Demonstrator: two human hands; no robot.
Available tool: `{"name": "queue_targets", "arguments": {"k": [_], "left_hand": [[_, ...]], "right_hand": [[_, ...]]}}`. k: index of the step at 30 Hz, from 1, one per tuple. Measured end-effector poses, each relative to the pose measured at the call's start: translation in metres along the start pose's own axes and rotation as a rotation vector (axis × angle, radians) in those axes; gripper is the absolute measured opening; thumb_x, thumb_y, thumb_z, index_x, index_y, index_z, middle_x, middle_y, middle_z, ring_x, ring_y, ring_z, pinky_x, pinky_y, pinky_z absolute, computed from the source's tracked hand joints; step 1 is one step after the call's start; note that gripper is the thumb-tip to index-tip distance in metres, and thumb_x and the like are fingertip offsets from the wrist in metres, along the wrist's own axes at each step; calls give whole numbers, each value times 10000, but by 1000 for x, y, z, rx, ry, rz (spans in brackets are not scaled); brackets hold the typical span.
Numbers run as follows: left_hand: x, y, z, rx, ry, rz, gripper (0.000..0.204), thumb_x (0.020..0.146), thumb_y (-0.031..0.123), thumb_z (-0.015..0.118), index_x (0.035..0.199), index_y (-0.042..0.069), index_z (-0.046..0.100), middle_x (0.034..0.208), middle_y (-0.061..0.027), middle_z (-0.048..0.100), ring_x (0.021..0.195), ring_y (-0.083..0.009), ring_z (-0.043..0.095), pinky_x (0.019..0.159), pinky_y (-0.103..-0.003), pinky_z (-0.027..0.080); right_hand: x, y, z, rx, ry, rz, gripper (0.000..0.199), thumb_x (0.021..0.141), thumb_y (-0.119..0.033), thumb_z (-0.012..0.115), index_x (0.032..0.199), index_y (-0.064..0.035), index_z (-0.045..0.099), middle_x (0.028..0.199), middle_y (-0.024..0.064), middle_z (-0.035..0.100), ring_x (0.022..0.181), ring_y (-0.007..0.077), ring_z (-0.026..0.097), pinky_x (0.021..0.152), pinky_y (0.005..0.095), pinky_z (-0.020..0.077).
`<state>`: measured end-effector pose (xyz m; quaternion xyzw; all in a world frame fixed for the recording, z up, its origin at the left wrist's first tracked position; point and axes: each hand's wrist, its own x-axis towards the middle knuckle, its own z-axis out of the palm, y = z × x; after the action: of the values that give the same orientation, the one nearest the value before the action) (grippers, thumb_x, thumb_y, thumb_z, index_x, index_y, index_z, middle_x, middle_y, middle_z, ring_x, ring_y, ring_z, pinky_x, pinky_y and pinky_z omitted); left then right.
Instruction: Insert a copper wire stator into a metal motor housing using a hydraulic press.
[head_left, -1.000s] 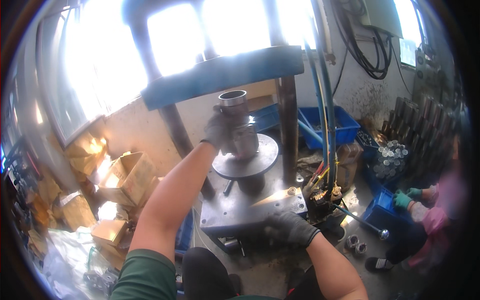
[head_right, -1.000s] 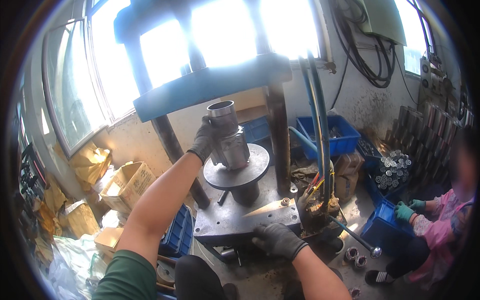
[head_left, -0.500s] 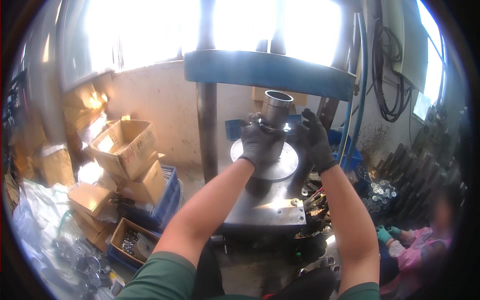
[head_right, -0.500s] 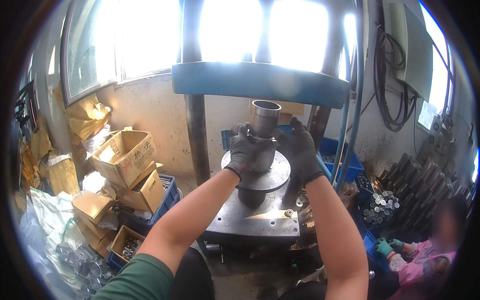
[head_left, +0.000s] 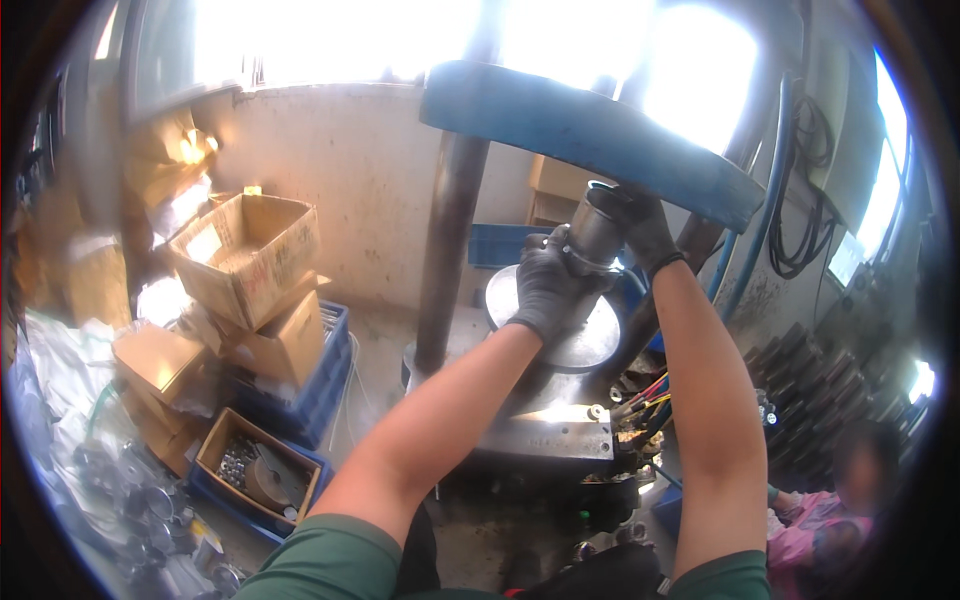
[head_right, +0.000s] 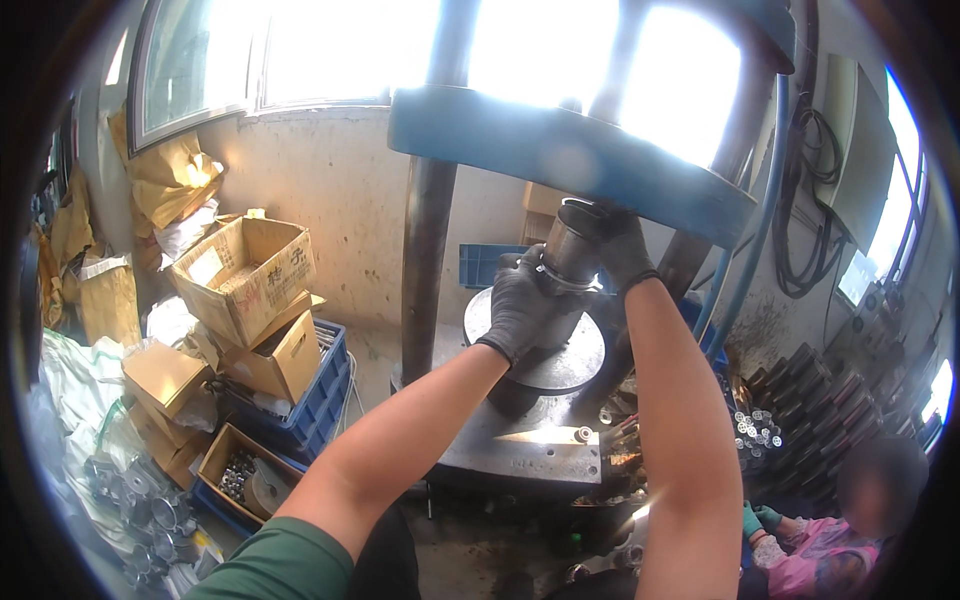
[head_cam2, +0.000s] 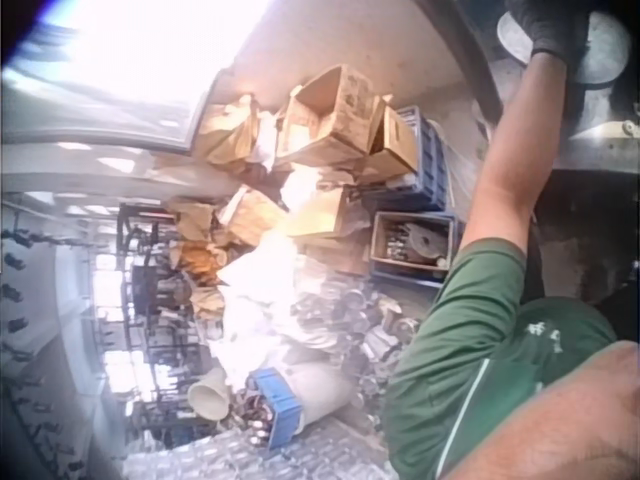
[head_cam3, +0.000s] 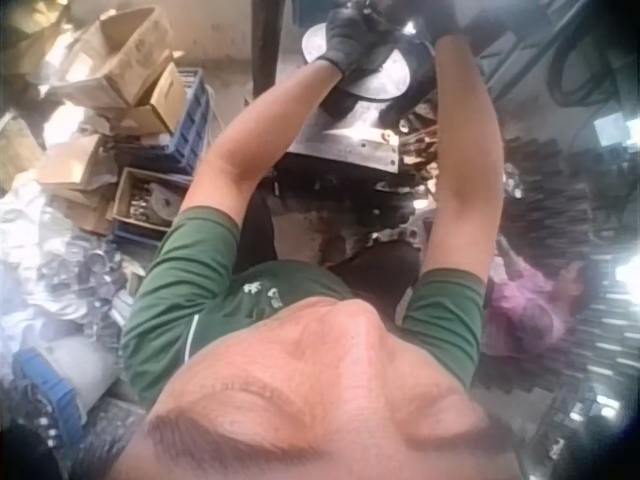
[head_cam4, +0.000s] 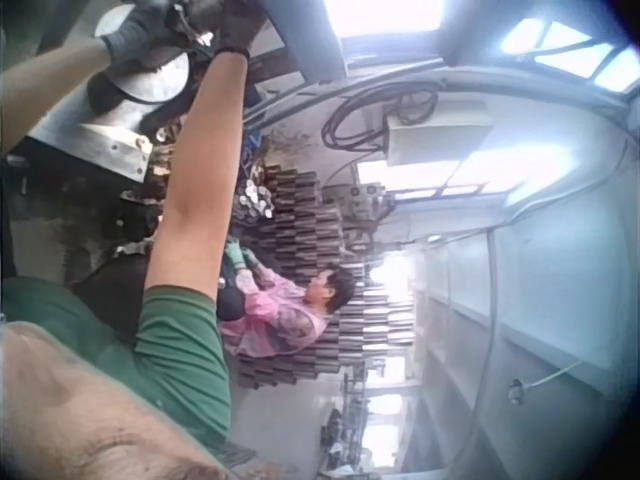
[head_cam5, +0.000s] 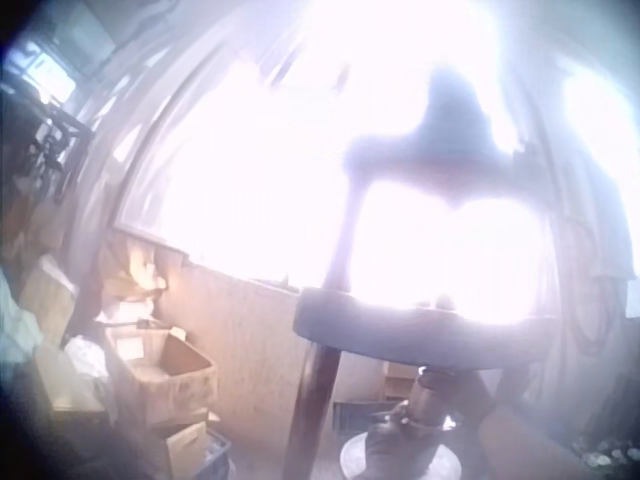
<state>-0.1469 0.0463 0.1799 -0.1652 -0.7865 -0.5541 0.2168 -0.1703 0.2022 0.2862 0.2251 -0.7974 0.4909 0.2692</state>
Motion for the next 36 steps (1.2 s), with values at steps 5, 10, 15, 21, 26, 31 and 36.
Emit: {"name": "queue_targets", "arguments": {"k": [5, 10, 15, 21, 26, 31, 36], "left_hand": [[7, -14, 8, -4, 33, 67, 1124, 553, 586, 990, 1466, 90, 561, 1271, -190, 545, 1223, -359, 578, 1082, -443, 496], [9, -12, 9, 17, 41, 86, 1143, 552, 583, 993, 1475, 78, 546, 1276, -194, 549, 1211, -358, 581, 1079, -439, 500], [7, -10, 4, 43, 63, 70, 1093, 593, 523, 975, 1465, 34, 533, 1308, -207, 548, 1236, -379, 576, 1058, -440, 508], [9, -8, 2, 14, 48, 95, 1097, 588, 494, 984, 1466, 17, 530, 1295, -204, 558, 1195, -359, 607, 1031, -421, 527], [5, -4, -5, -48, -8, 83, 1106, 591, 486, 989, 1460, -18, 527, 1271, -203, 561, 1174, -341, 616, 1001, -406, 533], [7, -7, -6, -55, -2, 99, 1134, 602, 514, 977, 1486, -24, 512, 1277, -213, 566, 1179, -347, 614, 1015, -406, 525], [7, -7, -9, -9, -46, 83, 1113, 613, 563, 960, 1460, -19, 533, 1308, -213, 534, 1211, -329, 607, 1079, -403, 507]], "right_hand": [[4, 8, 7, -222, 130, -63, 487, 809, -360, 858, 1133, -13, 748, 1041, 100, 772, 966, 197, 709, 888, 362, 559], [8, 15, 0, -246, 177, 68, 510, 807, -416, 847, 1119, -22, 760, 1054, 116, 776, 977, 203, 709, 905, 345, 549], [6, -2, 3, -500, 33, 8, 456, 915, -411, 796, 1066, 17, 757, 950, 81, 728, 902, 162, 674, 826, 326, 530], [5, -18, 3, -734, -53, 61, 572, 897, -589, 605, 1203, -143, 789, 1140, 133, 771, 1081, 314, 720, 981, 410, 538], [8, -20, 1, -794, -106, 66, 556, 903, -567, 633, 1230, -142, 779, 1132, 146, 773, 1053, 307, 735, 966, 398, 548], [4, -20, 8, -787, -53, 85, 533, 919, -542, 658, 1240, -133, 777, 1137, 151, 778, 1045, 299, 749, 968, 383, 554], [4, -16, 4, -762, -29, 65, 531, 945, -556, 639, 1253, -143, 770, 1140, 146, 778, 1045, 290, 750, 958, 382, 553]]}}
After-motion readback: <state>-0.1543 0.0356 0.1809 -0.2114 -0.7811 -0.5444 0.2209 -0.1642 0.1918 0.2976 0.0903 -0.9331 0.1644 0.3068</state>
